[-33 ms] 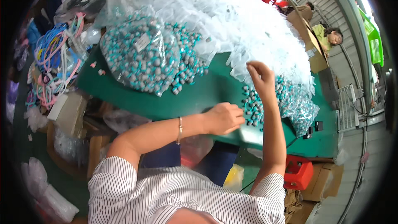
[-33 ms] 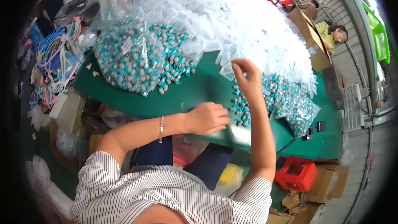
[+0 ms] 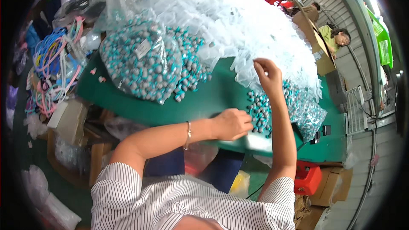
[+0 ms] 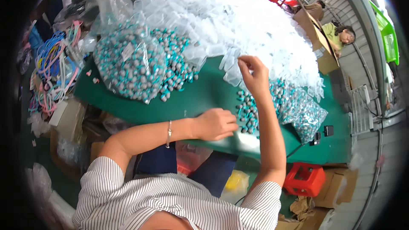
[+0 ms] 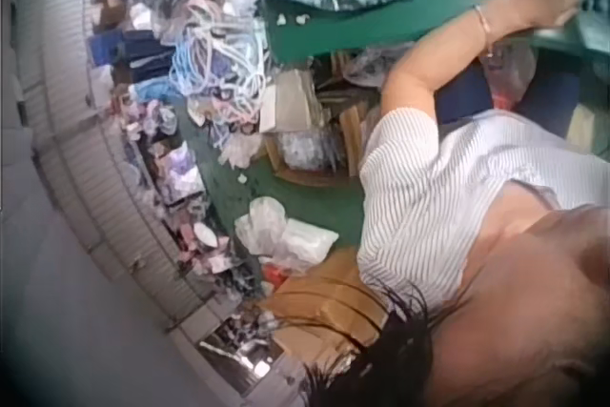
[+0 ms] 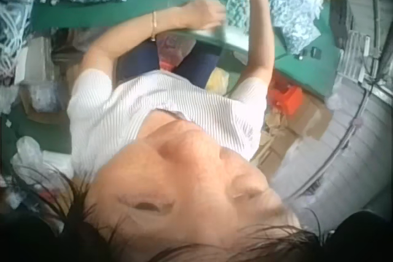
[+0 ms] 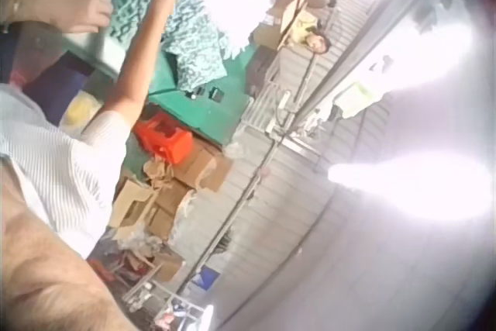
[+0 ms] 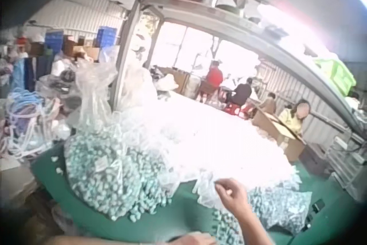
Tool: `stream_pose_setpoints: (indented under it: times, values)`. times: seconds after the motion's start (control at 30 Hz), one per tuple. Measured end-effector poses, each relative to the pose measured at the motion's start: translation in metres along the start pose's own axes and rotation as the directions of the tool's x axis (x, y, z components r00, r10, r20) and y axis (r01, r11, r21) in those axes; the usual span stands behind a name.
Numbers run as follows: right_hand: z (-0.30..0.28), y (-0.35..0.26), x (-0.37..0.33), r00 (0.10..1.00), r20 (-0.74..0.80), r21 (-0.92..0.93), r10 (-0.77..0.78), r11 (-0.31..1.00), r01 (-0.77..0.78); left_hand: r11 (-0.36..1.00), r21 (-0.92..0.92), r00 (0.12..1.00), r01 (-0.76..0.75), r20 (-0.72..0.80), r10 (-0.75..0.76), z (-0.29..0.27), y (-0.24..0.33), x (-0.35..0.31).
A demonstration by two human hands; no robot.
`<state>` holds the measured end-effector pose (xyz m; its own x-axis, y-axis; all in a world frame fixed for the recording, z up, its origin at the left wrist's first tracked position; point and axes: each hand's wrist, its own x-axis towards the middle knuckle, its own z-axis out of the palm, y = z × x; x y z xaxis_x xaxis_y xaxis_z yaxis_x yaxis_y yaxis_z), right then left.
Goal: The person places teal beads into clear plastic boxes by hand, then organizes the filled boxes into a large plastic bag.
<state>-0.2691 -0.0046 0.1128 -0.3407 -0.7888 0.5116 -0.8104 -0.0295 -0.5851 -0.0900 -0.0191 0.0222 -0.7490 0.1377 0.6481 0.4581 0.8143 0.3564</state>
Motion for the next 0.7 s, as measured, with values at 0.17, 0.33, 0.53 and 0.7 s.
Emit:
stream_pose_setpoints:
  times: [0.17,0.33,0.53,0.7]
  values:
    - [0.009,0.081,0.12,0.998,0.039,-0.36,-0.051,0.931,0.062,0.999,-0.045,0.975,-0.002,0.221,0.012,0.034,-0.02,0.003]
    - [0.048,0.153,0.239,0.958,0.156,-0.575,0.239,0.811,-0.109,0.986,-0.145,0.982,0.076,0.184,-0.049,0.043,-0.013,0.0]
    - [0.111,0.153,0.298,0.882,0.226,-0.613,0.414,0.764,-0.201,0.993,-0.115,0.976,0.03,0.218,-0.004,0.023,-0.014,0.006]
    - [0.112,0.165,0.288,0.698,0.534,-0.654,0.477,0.756,-0.015,0.994,-0.107,0.988,0.026,0.157,-0.009,0.031,-0.007,0.007]
